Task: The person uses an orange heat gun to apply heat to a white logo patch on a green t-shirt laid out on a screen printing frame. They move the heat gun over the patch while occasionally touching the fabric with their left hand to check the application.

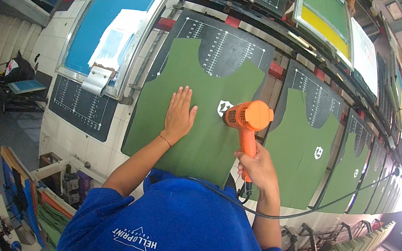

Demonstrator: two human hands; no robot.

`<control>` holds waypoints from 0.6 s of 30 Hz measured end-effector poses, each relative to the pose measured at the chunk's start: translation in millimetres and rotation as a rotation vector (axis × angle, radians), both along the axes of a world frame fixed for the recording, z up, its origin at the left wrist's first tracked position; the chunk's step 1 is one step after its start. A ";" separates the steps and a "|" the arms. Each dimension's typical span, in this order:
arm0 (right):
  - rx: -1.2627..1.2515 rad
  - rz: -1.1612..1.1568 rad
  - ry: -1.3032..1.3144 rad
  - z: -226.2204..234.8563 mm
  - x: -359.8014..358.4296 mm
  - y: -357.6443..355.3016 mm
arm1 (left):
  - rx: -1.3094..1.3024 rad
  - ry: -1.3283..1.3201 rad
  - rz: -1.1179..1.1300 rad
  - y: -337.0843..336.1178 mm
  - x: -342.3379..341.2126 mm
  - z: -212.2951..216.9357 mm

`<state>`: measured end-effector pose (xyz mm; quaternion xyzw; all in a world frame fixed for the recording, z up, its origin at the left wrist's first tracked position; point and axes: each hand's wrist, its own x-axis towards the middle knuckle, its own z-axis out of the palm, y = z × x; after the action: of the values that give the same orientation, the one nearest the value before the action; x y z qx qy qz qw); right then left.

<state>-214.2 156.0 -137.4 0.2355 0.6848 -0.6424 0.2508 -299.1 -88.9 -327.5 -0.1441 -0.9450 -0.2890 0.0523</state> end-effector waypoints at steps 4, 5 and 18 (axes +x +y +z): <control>-0.003 0.004 -0.011 -1.2 0.2 2.2 | -0.008 0.008 0.007 -2.7 0.1 -0.3; 0.002 0.008 -0.015 -2.0 -0.6 2.2 | -0.011 0.010 0.009 -3.9 0.1 -1.0; 0.004 -0.001 -0.044 -6.3 -9.5 1.0 | 0.034 -0.040 0.011 -0.6 0.2 0.3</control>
<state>-223.7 157.1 -143.7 0.2506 0.6801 -0.6359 0.2649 -298.9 -89.5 -327.2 -0.1323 -0.9416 -0.3075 0.0375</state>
